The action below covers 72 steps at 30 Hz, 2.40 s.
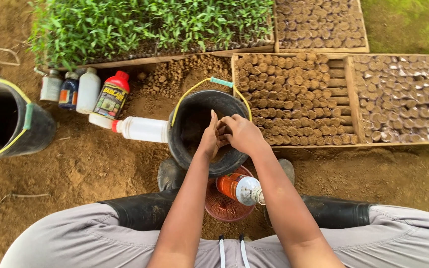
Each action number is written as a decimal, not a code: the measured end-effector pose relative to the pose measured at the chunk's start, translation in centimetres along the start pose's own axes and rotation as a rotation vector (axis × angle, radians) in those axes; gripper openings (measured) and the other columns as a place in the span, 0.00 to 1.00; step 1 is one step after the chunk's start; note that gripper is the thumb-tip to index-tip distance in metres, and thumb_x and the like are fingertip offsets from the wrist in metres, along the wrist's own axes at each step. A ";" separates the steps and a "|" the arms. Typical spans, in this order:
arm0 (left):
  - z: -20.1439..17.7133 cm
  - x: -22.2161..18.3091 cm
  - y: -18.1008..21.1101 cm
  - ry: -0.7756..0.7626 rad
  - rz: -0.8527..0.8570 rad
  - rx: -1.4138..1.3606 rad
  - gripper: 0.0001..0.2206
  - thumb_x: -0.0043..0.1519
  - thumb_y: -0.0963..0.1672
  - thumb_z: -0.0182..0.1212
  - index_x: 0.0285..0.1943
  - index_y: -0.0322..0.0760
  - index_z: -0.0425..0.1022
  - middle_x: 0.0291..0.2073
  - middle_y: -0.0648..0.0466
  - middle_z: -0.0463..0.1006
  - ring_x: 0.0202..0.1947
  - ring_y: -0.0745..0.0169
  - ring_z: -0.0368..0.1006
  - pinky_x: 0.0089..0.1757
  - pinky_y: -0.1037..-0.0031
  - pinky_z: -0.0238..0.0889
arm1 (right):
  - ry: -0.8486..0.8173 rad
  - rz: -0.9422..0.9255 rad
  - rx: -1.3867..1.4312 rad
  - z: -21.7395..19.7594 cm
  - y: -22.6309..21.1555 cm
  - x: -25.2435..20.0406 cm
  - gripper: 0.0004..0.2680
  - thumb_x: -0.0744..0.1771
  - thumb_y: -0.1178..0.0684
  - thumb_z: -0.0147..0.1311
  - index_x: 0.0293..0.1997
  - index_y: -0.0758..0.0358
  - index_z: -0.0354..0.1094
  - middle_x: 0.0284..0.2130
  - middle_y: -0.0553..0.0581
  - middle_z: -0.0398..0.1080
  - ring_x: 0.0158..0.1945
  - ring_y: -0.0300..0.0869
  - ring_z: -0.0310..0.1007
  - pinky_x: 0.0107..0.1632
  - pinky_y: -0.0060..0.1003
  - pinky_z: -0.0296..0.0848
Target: Filling small paper tubes with soil and arranging them in a wooden tray for planting seedlings.
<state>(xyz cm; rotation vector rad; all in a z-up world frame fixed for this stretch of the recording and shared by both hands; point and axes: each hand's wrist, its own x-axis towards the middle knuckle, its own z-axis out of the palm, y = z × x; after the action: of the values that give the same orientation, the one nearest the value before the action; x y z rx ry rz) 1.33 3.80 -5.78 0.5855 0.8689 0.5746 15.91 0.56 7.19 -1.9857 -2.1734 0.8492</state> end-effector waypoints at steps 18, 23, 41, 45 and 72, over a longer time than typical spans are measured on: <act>13.1 -0.7 -0.5 0.342 0.386 0.538 0.19 0.71 0.54 0.56 0.59 0.40 0.80 0.45 0.49 0.85 0.39 0.59 0.82 0.40 0.68 0.76 | 0.111 0.254 0.181 -6.0 10.3 -5.2 0.09 0.66 0.56 0.60 0.51 0.60 0.74 0.40 0.62 0.73 0.44 0.56 0.79 0.46 0.50 0.82; 12.6 0.5 -3.4 0.598 0.557 1.022 0.31 0.63 0.54 0.68 0.70 0.40 0.62 0.61 0.44 0.63 0.59 0.44 0.65 0.54 0.56 0.63 | 0.283 0.326 0.183 -4.9 18.8 -7.0 0.08 0.63 0.55 0.63 0.43 0.60 0.76 0.34 0.61 0.75 0.42 0.57 0.79 0.47 0.50 0.79; 14.2 0.2 -3.5 0.427 0.000 1.219 0.42 0.68 0.55 0.56 0.79 0.23 0.40 0.65 0.29 0.57 0.68 0.31 0.58 0.61 0.40 0.57 | 0.395 0.781 0.033 -1.5 43.3 -13.0 0.09 0.60 0.50 0.61 0.43 0.46 0.79 0.38 0.58 0.79 0.48 0.55 0.80 0.53 0.50 0.78; 13.9 0.6 -4.1 0.445 0.002 1.239 0.44 0.66 0.56 0.57 0.79 0.22 0.40 0.65 0.29 0.57 0.68 0.28 0.57 0.62 0.38 0.57 | 0.387 0.697 0.048 -1.6 44.5 -12.5 0.09 0.61 0.54 0.59 0.43 0.49 0.79 0.38 0.61 0.78 0.49 0.57 0.79 0.54 0.51 0.77; 13.6 0.9 -5.3 0.538 0.188 1.285 0.41 0.61 0.55 0.61 0.75 0.21 0.51 0.59 0.32 0.65 0.56 0.34 0.66 0.54 0.51 0.62 | -0.044 0.845 0.134 -5.4 39.9 -10.6 0.25 0.60 0.68 0.50 0.65 0.54 0.69 0.59 0.57 0.72 0.58 0.53 0.72 0.65 0.45 0.70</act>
<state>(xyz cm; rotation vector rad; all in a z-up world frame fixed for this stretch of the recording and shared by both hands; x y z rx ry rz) 14.19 -2.47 -2.90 1.7344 1.6959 0.2708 55.58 -7.22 -2.68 -2.8292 -1.1769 1.0649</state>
